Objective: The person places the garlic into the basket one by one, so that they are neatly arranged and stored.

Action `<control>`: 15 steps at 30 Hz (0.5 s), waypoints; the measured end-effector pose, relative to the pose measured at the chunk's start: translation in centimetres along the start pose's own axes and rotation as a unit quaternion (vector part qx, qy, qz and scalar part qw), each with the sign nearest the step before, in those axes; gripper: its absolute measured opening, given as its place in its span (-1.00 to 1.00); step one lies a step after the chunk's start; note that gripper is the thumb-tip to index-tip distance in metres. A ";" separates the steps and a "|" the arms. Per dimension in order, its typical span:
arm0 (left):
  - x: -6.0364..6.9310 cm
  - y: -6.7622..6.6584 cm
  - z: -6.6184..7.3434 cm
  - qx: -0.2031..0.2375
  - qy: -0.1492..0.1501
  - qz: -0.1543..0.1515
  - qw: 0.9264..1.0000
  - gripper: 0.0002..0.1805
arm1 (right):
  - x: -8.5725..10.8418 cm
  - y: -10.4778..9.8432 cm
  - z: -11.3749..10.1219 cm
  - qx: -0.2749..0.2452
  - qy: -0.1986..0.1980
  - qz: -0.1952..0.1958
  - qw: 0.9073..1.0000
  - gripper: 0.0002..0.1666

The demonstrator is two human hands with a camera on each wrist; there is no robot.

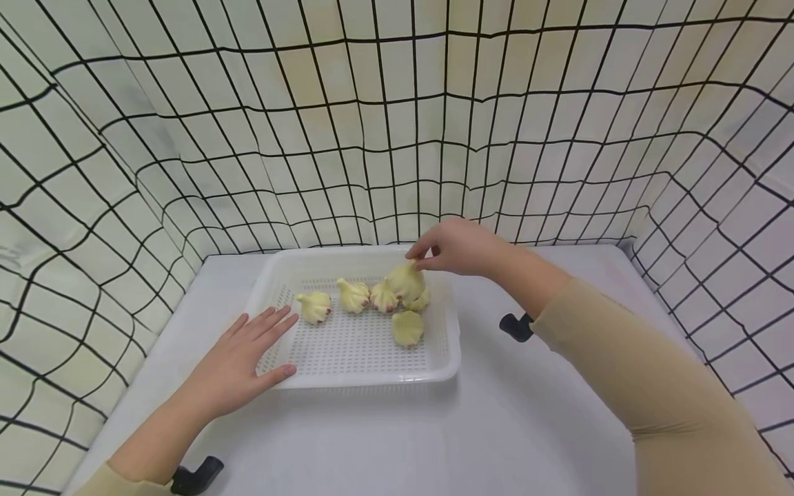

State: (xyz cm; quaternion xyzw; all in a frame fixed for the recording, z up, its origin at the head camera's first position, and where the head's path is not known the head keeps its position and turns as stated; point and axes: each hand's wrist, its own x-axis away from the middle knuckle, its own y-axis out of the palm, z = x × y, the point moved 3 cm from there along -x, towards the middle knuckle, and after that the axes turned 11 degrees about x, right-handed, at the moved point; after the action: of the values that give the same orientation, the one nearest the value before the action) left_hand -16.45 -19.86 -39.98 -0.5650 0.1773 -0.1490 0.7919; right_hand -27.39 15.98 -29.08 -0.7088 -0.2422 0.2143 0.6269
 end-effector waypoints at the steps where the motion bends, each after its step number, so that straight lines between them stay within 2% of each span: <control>1: 0.0 0.0 0.0 0.000 0.000 0.000 1.000 -0.07 | -0.4 0.1 -0.4 0.004 -0.005 -0.006 1.000 -0.73; 7: 0.0 0.1 0.0 -0.003 0.001 0.000 1.000 -0.06 | -2.6 0.8 -2.5 0.012 -0.040 -0.042 0.998 -0.73; 15: 0.1 0.0 0.0 -0.006 0.003 0.003 1.000 -0.06 | -4.8 2.2 -4.3 0.037 -0.079 -0.079 0.993 -0.74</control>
State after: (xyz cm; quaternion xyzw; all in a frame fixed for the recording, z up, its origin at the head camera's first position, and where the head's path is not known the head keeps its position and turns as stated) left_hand -16.42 -19.90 -40.04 -0.5687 0.1821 -0.1475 0.7885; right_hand -28.40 9.46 -30.70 -0.6446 -0.3378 0.2280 0.6468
